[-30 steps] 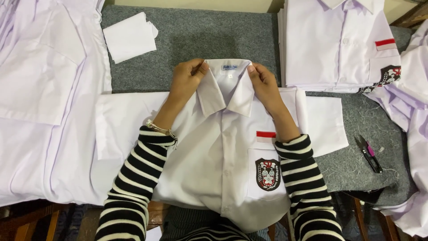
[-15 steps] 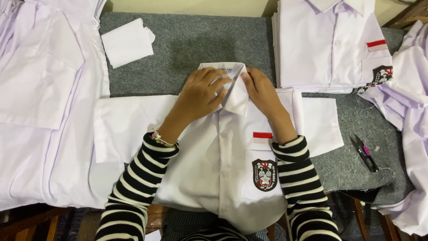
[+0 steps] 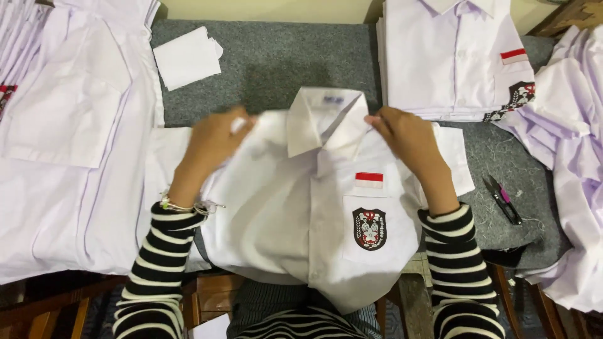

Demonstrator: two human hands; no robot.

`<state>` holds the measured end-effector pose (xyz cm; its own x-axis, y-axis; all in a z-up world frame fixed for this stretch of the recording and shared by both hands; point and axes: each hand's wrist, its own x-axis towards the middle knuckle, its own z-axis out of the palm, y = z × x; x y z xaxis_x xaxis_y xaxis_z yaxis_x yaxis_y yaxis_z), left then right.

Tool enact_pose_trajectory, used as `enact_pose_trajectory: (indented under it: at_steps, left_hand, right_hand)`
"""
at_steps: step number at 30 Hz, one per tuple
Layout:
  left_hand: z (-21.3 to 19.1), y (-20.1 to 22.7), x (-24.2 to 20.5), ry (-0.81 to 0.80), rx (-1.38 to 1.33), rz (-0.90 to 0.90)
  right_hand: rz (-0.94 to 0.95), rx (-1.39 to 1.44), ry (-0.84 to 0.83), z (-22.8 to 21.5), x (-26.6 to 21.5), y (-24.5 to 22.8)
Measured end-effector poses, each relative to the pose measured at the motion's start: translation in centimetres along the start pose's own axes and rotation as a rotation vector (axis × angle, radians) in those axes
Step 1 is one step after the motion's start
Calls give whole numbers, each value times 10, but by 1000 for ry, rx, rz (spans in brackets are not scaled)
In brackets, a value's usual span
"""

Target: Folding a white uniform shirt on a work table in a factory setting.

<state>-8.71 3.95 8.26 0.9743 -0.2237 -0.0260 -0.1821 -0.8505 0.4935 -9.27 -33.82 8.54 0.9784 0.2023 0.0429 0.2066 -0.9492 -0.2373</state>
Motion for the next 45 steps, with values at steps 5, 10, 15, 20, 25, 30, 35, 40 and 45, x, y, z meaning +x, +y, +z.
enact_pose_trajectory:
  at_steps: [5,10,15,20,25,30,35,40,45]
  left_hand:
    - [-12,-65,17,328,42,60]
    - [-7,-85,22,327,189,40]
    - [12,-97,32,280,437,-57]
    - [74,-45,60,424,311,315]
    - [141,18,78,399,120,396]
    - [172,19,79,629,254,310]
    - [182,8,86,634,309,304]
    - [188,4,93,676,368,297]
    - [184,7,91,629,372,260]
  right_hand:
    - [-92,-198,360,41,33,44]
    - [-141,-172,467,85,84,37]
    - [-486,-536,671,124,95,33]
    - [-307,-139,638,104,87,5]
    - [-306,-30,583,135,82,-45]
    - [-29,78,142,122,65,-75]
    - [1,-57,23,146,81,-60]
    - [11,-108,-26,145,87,-60]
    - [-1,-155,-54,143,92,-59]
